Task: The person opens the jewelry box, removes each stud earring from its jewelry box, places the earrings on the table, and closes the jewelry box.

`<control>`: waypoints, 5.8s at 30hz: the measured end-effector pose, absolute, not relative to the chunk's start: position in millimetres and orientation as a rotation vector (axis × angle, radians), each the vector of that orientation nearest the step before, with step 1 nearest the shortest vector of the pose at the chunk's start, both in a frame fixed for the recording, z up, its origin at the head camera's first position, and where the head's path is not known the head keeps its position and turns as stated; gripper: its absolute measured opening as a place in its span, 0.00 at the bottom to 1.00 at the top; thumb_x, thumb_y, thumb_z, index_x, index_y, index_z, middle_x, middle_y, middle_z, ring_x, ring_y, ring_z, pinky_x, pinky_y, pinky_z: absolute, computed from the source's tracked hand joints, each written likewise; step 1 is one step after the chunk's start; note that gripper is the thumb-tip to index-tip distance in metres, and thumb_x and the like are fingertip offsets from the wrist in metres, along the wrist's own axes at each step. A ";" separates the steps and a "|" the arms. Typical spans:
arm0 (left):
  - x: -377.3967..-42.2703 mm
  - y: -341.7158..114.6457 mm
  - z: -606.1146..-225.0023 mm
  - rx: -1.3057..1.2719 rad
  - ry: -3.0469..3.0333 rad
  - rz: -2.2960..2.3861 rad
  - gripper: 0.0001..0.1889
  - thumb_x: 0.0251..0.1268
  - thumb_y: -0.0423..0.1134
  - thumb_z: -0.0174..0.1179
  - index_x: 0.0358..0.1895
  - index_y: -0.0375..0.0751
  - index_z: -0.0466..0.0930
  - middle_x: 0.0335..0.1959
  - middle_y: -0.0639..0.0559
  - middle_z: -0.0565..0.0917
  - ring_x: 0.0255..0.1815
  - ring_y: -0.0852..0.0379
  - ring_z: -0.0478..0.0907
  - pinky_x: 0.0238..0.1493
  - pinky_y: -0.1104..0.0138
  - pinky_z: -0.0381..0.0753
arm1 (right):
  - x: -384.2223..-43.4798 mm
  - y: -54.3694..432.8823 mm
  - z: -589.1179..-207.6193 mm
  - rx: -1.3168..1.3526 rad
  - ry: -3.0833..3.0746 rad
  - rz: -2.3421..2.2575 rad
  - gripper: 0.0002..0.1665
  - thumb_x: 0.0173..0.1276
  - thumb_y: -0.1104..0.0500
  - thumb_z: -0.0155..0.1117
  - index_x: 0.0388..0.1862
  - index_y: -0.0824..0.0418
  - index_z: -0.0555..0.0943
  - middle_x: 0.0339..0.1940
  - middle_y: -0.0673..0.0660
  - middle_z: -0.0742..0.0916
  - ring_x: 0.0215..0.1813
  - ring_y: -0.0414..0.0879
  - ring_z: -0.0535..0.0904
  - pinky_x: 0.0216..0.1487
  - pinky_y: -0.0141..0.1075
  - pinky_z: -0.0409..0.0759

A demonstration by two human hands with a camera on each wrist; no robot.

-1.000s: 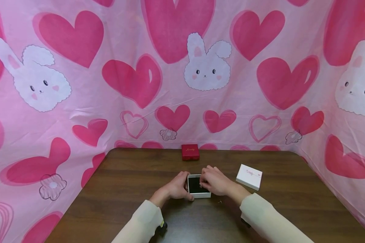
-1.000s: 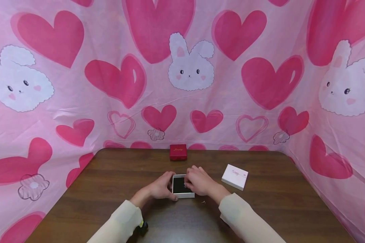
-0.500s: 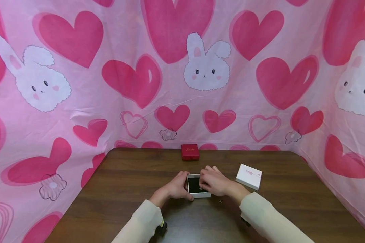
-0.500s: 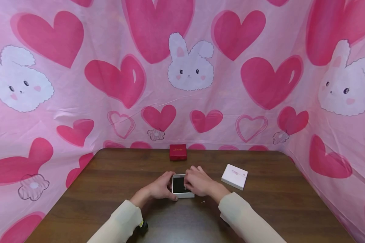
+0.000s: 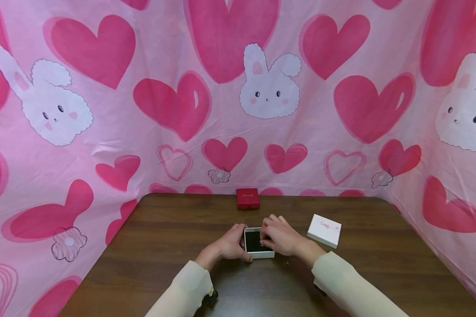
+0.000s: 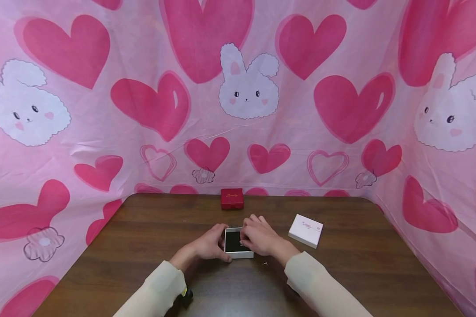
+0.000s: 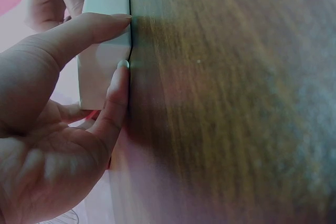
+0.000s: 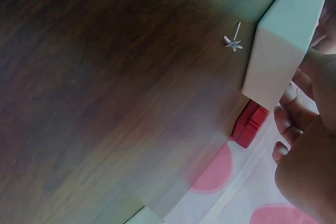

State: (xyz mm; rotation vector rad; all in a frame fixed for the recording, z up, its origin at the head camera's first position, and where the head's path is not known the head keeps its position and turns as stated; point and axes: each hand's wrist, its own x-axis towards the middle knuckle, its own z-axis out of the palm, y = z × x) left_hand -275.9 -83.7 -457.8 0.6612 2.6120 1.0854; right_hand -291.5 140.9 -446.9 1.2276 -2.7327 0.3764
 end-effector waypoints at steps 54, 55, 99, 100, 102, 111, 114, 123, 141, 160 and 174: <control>-274.0 -83.4 -457.4 0.658 2.627 1.091 0.43 0.42 0.36 0.82 0.62 0.31 0.68 0.47 0.47 0.71 0.43 0.55 0.70 0.45 0.64 0.75 | -283.4 134.7 -444.2 1.133 -2.746 0.333 0.08 0.64 0.56 0.75 0.26 0.51 0.85 0.21 0.41 0.81 0.35 0.42 0.70 0.43 0.40 0.63; -274.0 -83.4 -457.4 0.661 2.626 1.094 0.43 0.42 0.36 0.82 0.62 0.31 0.68 0.47 0.47 0.71 0.43 0.55 0.70 0.45 0.64 0.75 | -283.6 134.7 -444.1 1.135 -2.747 0.336 0.08 0.64 0.56 0.74 0.25 0.51 0.85 0.21 0.41 0.81 0.35 0.42 0.70 0.43 0.40 0.63; -273.6 -84.1 -455.7 0.640 2.604 1.101 0.42 0.43 0.36 0.82 0.63 0.32 0.67 0.49 0.46 0.71 0.46 0.54 0.69 0.49 0.61 0.74 | -286.3 141.4 -431.2 1.270 -2.735 0.337 0.07 0.63 0.60 0.73 0.27 0.51 0.86 0.21 0.37 0.80 0.34 0.39 0.75 0.41 0.40 0.66; -273.3 -84.2 -455.5 0.638 2.603 1.103 0.43 0.43 0.36 0.82 0.63 0.32 0.67 0.49 0.46 0.71 0.46 0.54 0.70 0.49 0.61 0.74 | -286.3 141.5 -431.1 1.280 -2.732 0.339 0.07 0.63 0.61 0.73 0.27 0.51 0.86 0.21 0.37 0.80 0.33 0.39 0.75 0.41 0.39 0.66; -272.6 -84.4 -455.0 0.635 2.600 1.108 0.43 0.43 0.36 0.82 0.63 0.32 0.67 0.50 0.45 0.72 0.46 0.53 0.70 0.49 0.61 0.75 | -286.1 141.8 -430.7 1.301 -2.724 0.346 0.07 0.63 0.61 0.73 0.26 0.51 0.86 0.21 0.36 0.80 0.32 0.38 0.75 0.40 0.39 0.66; -271.4 -84.6 -455.2 0.618 2.585 1.129 0.42 0.43 0.34 0.82 0.63 0.32 0.67 0.50 0.43 0.72 0.47 0.52 0.70 0.50 0.59 0.75 | -284.5 141.6 -426.9 1.345 -2.746 0.391 0.07 0.62 0.63 0.73 0.25 0.53 0.87 0.19 0.37 0.80 0.28 0.35 0.74 0.39 0.38 0.69; -272.0 -84.5 -455.9 0.628 2.591 1.123 0.42 0.42 0.34 0.82 0.63 0.31 0.67 0.50 0.43 0.72 0.46 0.53 0.70 0.49 0.60 0.75 | -284.3 141.3 -425.0 1.359 -2.752 0.394 0.07 0.62 0.64 0.73 0.25 0.54 0.87 0.18 0.38 0.81 0.27 0.35 0.75 0.39 0.38 0.70; -272.8 -84.4 -457.6 0.638 2.603 1.115 0.43 0.42 0.35 0.82 0.63 0.31 0.67 0.50 0.44 0.71 0.46 0.54 0.69 0.49 0.62 0.74 | -283.3 141.0 -422.4 1.385 -2.788 0.365 0.08 0.63 0.63 0.73 0.25 0.53 0.87 0.18 0.38 0.80 0.27 0.35 0.74 0.40 0.38 0.69; -274.5 -84.7 -456.4 0.624 2.584 1.128 0.42 0.42 0.34 0.82 0.62 0.34 0.67 0.48 0.46 0.71 0.47 0.53 0.69 0.50 0.60 0.76 | -284.5 145.2 -416.5 1.373 -2.775 0.397 0.06 0.63 0.63 0.73 0.28 0.53 0.88 0.21 0.39 0.82 0.29 0.35 0.74 0.40 0.39 0.73; -274.1 -83.5 -455.3 0.613 2.577 1.132 0.43 0.43 0.35 0.82 0.64 0.33 0.67 0.48 0.47 0.71 0.47 0.53 0.69 0.50 0.60 0.76 | -282.5 156.7 -414.1 1.382 -2.741 0.425 0.05 0.63 0.62 0.73 0.30 0.53 0.88 0.22 0.38 0.81 0.33 0.37 0.74 0.43 0.41 0.70; -275.9 -82.2 -455.0 0.603 2.580 1.147 0.42 0.43 0.35 0.82 0.63 0.34 0.68 0.49 0.48 0.71 0.48 0.52 0.70 0.52 0.57 0.76 | -282.5 168.9 -415.8 1.397 -2.684 0.425 0.07 0.62 0.63 0.73 0.28 0.52 0.87 0.23 0.39 0.81 0.32 0.36 0.74 0.41 0.41 0.70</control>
